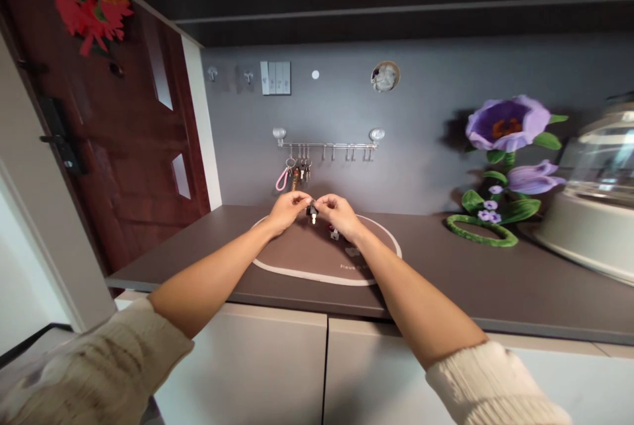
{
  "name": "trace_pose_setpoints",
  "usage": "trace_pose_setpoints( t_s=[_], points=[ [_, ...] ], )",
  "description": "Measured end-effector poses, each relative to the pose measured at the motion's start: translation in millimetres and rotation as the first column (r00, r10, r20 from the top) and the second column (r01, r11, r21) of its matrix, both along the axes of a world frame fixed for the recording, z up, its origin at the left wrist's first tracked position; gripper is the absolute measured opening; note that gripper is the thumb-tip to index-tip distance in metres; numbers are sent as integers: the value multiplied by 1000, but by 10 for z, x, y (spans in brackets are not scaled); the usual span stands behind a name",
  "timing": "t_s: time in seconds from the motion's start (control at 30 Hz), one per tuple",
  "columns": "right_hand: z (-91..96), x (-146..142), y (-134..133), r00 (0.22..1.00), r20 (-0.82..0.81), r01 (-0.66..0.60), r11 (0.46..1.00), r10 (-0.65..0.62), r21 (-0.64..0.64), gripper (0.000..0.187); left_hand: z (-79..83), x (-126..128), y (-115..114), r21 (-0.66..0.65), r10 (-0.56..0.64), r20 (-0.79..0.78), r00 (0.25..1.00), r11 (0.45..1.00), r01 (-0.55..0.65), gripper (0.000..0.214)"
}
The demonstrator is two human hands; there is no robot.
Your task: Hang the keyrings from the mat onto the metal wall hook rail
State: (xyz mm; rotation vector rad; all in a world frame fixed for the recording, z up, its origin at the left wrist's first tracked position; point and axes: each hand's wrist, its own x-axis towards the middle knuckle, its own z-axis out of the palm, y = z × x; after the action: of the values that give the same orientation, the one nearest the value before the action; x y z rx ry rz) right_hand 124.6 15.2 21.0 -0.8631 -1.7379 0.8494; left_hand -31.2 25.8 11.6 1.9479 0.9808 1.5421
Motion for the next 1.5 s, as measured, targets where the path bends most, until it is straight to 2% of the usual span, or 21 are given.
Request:
trace_pose_setpoints(
  t_s=[0.13,0.33,0.5,0.67,0.77,0.87,1.03,1.13,1.33,1.5],
  points=[
    [-16,2,-5,1000,-9,-26,1000,26,-15,32,12,10,-19,35,9,-25,1000,999,-8,20],
    [-6,17,10,999,21,31,998,-32,62,27,25,21,-30,51,16,-20,1000,999,-15,21],
    [8,52,85,991,85,82,976,-101,201,25,10,18,-1,87,130,-4,992,988,-129,24],
    [27,73,174,986,36,145,954,-160,263,26,-33,17,31,165,261,-126,957,957,-239,28],
    [111,45,245,987,-39,160,961,-155,228,25,-59,23,38,218,338,-196,920,930,-295,27],
    [287,-24,328,976,-142,191,966,-167,176,20,-75,29,34,255,377,-269,886,915,-312,26],
    [620,-179,490,912,-316,293,954,-260,60,7,-66,27,3,274,411,-358,838,905,-327,27],
    [736,-261,592,866,-371,351,936,-335,-27,4,-49,25,-16,284,443,-385,809,892,-353,28],
    [786,-362,810,780,-348,506,851,-520,-140,8,-32,36,-33,321,487,-418,767,869,-377,30],
    [758,-395,952,744,-357,536,823,-565,-187,9,-27,38,-41,328,509,-433,744,858,-396,29]
  ],
)
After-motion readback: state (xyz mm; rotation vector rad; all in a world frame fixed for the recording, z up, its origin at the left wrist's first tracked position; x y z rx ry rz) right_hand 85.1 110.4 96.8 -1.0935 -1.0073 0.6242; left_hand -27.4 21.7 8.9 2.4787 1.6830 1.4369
